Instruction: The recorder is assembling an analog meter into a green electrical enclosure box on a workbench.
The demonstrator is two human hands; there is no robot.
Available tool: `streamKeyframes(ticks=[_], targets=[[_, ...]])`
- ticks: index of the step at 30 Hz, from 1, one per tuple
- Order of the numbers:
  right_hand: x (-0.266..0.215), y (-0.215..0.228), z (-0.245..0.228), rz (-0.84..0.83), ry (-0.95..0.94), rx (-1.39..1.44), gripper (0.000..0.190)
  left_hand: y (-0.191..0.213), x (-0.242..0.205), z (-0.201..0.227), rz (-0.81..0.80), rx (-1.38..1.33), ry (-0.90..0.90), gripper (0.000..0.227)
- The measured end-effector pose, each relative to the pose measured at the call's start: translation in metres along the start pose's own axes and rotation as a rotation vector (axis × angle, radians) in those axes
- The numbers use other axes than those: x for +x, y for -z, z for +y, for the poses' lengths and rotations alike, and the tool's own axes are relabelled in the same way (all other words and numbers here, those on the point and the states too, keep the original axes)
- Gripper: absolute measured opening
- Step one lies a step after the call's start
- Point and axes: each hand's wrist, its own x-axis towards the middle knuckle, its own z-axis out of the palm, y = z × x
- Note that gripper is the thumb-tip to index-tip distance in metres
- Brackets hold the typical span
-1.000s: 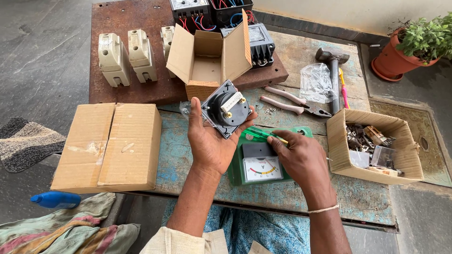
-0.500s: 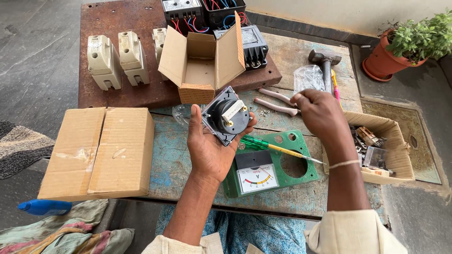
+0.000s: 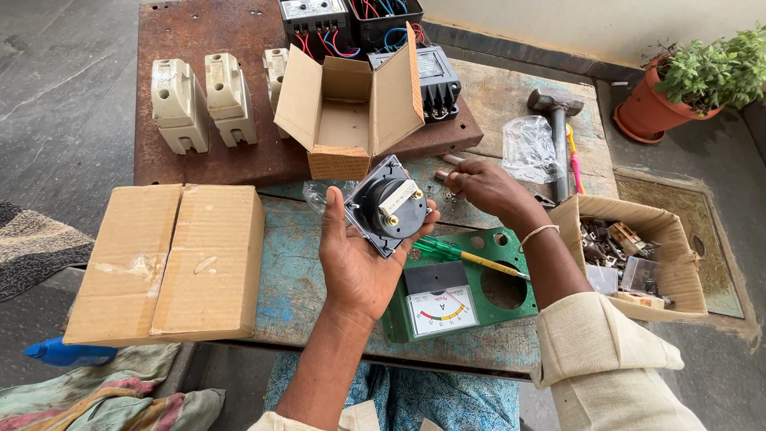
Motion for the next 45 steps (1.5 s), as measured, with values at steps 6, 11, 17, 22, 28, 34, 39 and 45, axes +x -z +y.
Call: streamKeyframes(ticks=[6,11,17,22,28,34,39,45], targets=[[-0.009,0.016,0.007,0.102,0.116,0.059,0.031,-0.002,-0.001,-0.002,0.024,-0.022,0.016,0.081],[-0.046,0.036,-0.009,0.217,0.164,0.209,0.032,-0.002,-0.001,-0.004,-0.010,0.019,-0.010,0.082],[-0.080,0.039,-0.025,0.201,0.028,-0.137,0.038,-0.006,-0.001,-0.004,-0.001,-0.001,0.018,0.085],[-0.082,0.031,-0.009,0.037,0.021,-0.192,0.045,0.002,0.000,-0.007,-0.006,-0.001,0.014,0.087],[-0.104,0.023,-0.022,0.034,0.136,-0.124,0.044,0.004,0.000,-0.008,-0.051,-0.063,0.084,0.093],[-0.144,0.016,-0.053,0.129,0.356,0.088,0.056,0.003,-0.002,-0.007,-0.129,-0.045,0.108,0.096],[-0.165,-0.004,-0.070,0.137,0.561,-0.060,0.100,0.002,-0.004,-0.007,-0.154,-0.076,0.145,0.097],[-0.172,-0.030,-0.082,0.220,0.425,-0.111,0.124,-0.007,-0.011,-0.007,-0.092,-0.064,0.159,0.088]])
